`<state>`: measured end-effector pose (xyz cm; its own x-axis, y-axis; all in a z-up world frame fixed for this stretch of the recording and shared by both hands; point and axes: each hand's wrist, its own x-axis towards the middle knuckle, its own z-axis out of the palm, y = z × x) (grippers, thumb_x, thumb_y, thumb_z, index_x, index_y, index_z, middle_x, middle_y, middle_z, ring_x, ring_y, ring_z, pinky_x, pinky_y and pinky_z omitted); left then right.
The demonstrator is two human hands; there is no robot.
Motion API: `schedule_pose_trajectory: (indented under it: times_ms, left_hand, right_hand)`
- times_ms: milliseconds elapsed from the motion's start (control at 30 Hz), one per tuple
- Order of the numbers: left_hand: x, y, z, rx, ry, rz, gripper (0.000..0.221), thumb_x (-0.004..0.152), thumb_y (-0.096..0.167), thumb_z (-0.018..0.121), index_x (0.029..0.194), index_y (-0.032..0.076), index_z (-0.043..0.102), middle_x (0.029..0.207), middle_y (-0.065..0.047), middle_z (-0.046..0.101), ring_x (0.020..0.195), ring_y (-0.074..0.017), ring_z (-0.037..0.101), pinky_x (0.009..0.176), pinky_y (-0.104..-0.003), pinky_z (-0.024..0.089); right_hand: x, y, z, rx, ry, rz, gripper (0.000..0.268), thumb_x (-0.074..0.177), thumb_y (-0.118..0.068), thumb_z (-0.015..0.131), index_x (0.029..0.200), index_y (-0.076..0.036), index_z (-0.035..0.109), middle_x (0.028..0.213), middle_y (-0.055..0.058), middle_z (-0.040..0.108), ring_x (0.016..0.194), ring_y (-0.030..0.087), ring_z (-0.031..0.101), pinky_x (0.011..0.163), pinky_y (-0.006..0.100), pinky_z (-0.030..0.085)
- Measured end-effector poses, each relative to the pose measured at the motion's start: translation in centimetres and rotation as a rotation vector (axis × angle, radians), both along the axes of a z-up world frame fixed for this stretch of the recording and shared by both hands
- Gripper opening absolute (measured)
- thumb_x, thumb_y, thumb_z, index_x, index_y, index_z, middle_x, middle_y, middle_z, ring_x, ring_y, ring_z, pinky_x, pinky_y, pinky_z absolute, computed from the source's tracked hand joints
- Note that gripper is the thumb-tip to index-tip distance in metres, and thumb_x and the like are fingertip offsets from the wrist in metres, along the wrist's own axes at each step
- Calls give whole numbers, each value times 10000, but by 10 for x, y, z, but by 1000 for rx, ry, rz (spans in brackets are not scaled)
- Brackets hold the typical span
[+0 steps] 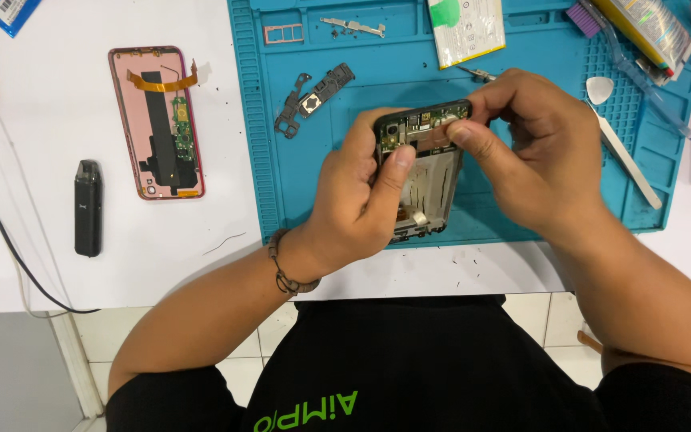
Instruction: The person applies adhesive from a tube along the edges of a smartphone chassis. They then align and press a screen assembly onto the chassis, securing the two parts together. Finally, the person connects a ribbon cable to the internal circuit board.
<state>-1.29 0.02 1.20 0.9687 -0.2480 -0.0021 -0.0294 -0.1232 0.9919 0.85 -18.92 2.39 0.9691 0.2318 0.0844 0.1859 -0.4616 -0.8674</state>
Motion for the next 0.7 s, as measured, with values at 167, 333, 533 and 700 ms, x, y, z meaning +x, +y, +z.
schedule_pose_trajectory:
  times_ms: [167,333,533,700]
  left_hand:
    - [13,6,13,43,-38,-50,219,971,263,440,1059,72,500,627,19,541,540,-112,565,490,-228,426]
    - [11,5,2,-185,98,17,180,941,214,562,1042,74,610,679,63,451,605,-40,382,519,-213,348]
    - [17,4,0,-342,105,161,99,905,142,537,902,77,464,805,-2,424,691,-70,462,544,-234,633]
    - [14,-1,-6,-361,190,153,150,905,155,537,998,64,461,896,-38,498,814,-117,592,651,-289,672]
  right_hand:
    - [3,-4,1,-16,-111,17,163,1008,-93,652,935,25,567,849,116,553,770,204,494,689,299,382]
    - [-1,3,5,34,-157,24,273,1031,-54,622,1245,76,512,888,136,559,797,189,526,710,286,436]
    - [-17,4,7,-184,-627,155,33,850,105,538,861,75,532,846,242,594,801,372,580,714,441,458]
    - [-14,15,3,-156,-594,153,206,904,-57,700,819,22,531,831,186,638,803,337,576,774,430,413]
